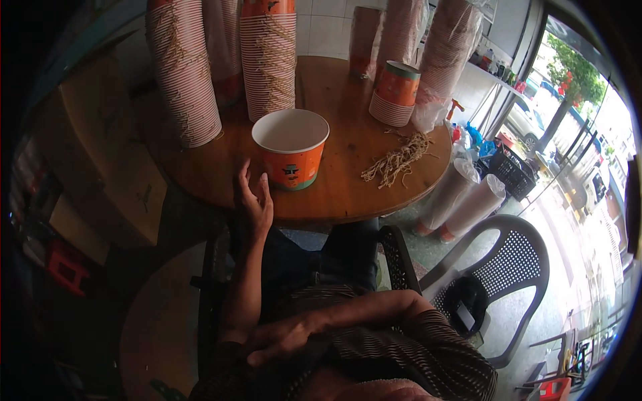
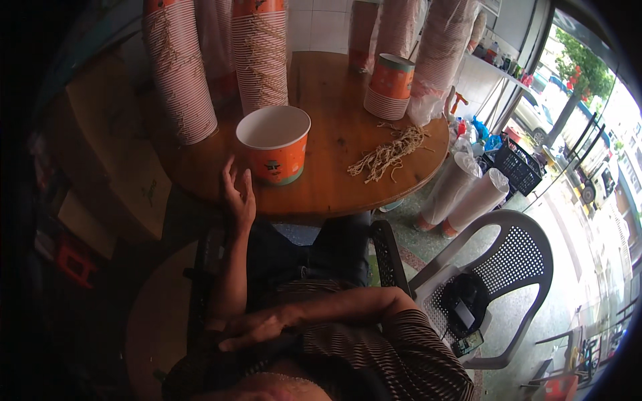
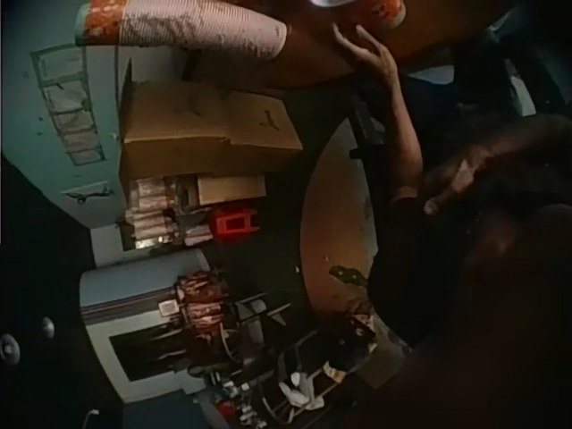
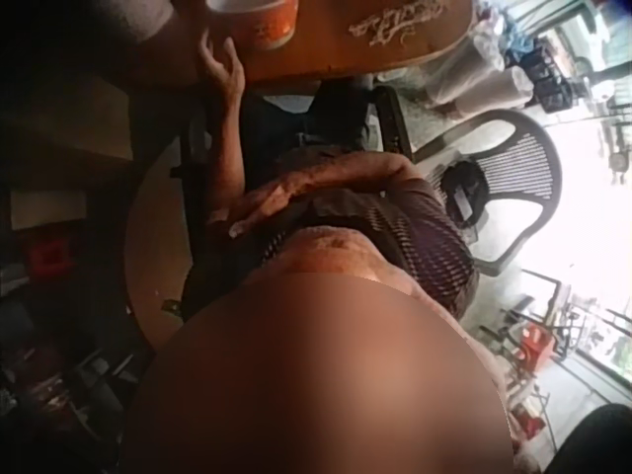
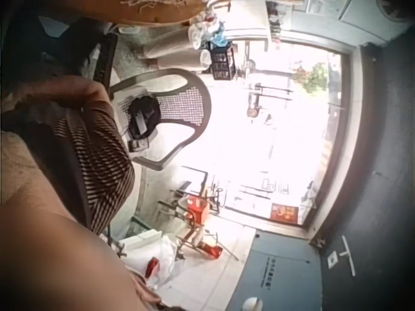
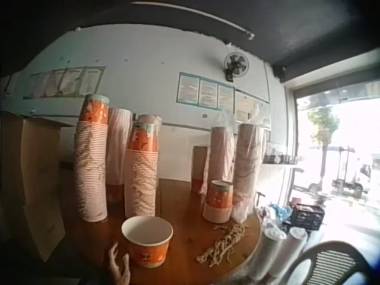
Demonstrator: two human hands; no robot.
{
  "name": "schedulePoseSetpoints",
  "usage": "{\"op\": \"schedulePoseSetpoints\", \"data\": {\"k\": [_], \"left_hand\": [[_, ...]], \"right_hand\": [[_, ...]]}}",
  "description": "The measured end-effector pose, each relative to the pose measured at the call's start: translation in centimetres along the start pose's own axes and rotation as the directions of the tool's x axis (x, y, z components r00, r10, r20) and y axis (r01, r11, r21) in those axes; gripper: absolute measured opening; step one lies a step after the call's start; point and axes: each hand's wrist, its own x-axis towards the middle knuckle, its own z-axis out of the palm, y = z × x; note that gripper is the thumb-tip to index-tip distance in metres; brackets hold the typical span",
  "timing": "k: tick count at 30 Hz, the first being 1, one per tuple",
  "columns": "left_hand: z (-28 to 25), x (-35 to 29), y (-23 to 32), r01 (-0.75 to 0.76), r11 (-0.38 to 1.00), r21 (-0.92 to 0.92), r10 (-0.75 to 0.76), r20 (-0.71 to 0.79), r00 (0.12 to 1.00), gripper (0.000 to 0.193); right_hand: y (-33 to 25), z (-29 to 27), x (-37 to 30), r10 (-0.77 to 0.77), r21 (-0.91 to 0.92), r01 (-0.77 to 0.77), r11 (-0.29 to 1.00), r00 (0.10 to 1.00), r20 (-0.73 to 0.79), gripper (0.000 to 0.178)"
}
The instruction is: The recorder is attaching strings to paper buckets by threading them through pre-punched holes and tying knots.
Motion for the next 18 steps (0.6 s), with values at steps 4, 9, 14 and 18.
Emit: {"op": "schedulePoseSetpoints", "data": {"k": [4, 9, 14, 18], "left_hand": [[-0.1, 0.0, 0.0, -0.005, 1.0, -0.002, 0.005, 0.025, 1.0, 0.048], [-0.1, -0.1, -0.6, 0.001, 0.999, -0.037, 0.0, 0.023, 1.0, 0.048], [-0.1, -0.1, -1.2, -0.007, 1.0, -0.022, 0.007, 0.005, 1.0, 0.046], [0.0, -0.1, -1.6, -0.03, 0.999, -0.02, 0.03, 0.001, 1.0, 0.044]], "right_hand": [[2.9, 1.2, -0.3, -0.027, -0.052, 0.018, 0.999, 0.986, -0.167, 0.053], [2.1, 0.5, 0.4, -0.022, -0.08, 0.016, 0.997, 0.997, -0.073, 0.054], [-1.0, -0.7, 0.2, 0.178, -0.102, -0.168, 0.98, 0.979, 0.099, 0.071], [1.4, -0.1, -0.3, 0.181, -0.127, -0.181, 0.975, 0.983, -0.012, 0.072]]}}
